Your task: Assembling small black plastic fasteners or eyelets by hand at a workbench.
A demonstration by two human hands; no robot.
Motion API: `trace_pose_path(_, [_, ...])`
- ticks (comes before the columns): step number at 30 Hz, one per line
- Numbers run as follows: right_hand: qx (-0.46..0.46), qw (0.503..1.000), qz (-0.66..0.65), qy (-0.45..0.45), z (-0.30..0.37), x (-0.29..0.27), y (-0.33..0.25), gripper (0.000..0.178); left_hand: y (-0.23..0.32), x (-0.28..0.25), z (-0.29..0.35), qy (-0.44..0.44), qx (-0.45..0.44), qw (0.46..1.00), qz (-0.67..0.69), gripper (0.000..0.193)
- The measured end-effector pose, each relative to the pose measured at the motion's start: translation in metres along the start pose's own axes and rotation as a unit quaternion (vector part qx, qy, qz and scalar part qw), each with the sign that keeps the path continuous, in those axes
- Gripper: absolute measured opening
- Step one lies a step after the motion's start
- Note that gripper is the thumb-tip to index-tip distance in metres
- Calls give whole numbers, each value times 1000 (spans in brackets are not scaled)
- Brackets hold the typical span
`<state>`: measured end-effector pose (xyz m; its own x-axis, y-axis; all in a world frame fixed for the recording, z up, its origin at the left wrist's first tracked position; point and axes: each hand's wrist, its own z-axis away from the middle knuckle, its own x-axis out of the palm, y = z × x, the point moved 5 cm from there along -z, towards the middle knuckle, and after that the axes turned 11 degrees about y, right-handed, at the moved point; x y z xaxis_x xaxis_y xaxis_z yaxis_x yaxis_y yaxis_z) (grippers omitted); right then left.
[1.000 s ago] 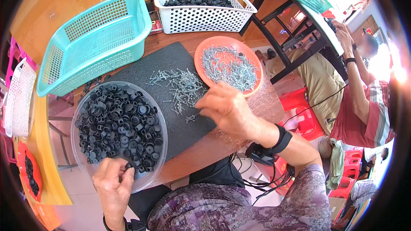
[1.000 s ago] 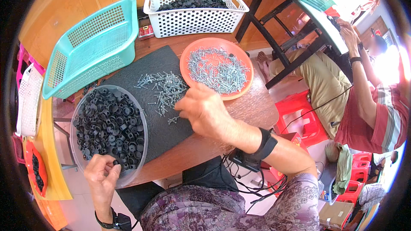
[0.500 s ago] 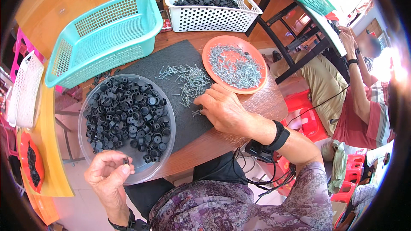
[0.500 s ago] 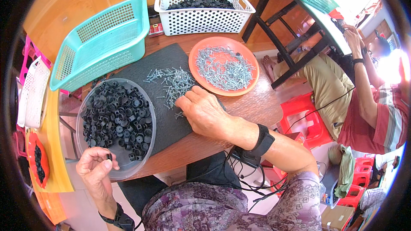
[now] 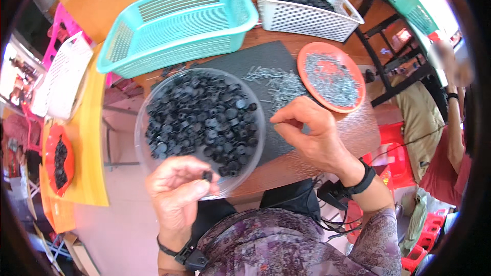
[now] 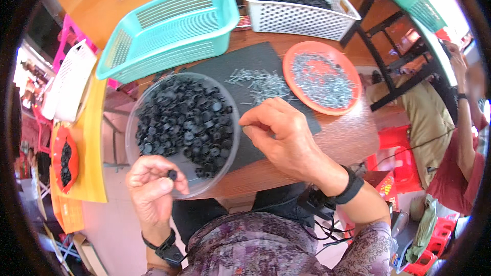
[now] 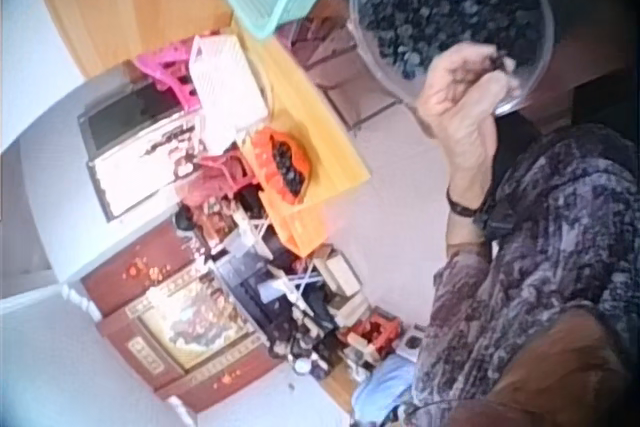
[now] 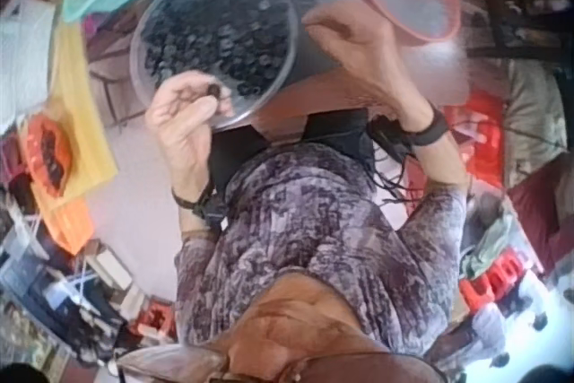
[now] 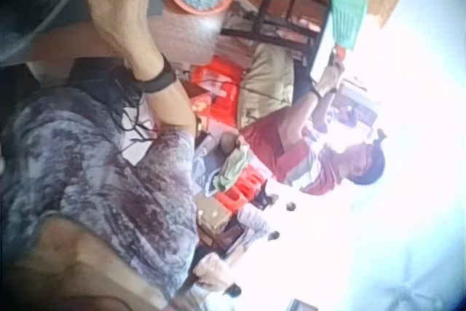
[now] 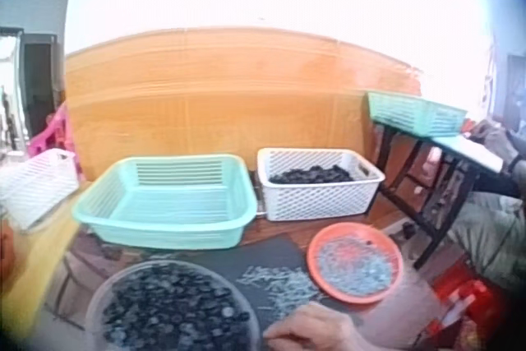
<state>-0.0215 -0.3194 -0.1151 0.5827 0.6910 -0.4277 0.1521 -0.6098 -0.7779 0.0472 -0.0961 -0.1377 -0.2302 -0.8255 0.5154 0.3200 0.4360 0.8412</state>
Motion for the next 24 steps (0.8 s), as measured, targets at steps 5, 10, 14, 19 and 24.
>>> trace_pose_path(5, [64, 989, -135, -2, 7, 21, -26, 14, -4, 1, 3, -29, -8, 1000, 9, 21])
trace_pose_path(10, [65, 972, -224, 15, 21, 40, -48, 17, -10, -1, 5, -29, -8, 1000, 2, 25])
trace_pose_path(14, [35, 967, -250, 30, 28, 53, -52, 17, -10, -2, 5, -28, -4, 1000, 7, 27])
trace_pose_path(19, [43, 963, -262, 50, 34, 53, -50, 17, -9, 4, 7, -35, -4, 999, 7, 28])
trace_pose_path(24, [-11, 967, -247, 52, 37, 55, -53, 15, -9, 5, 10, -30, 7, 999, -19, 27])
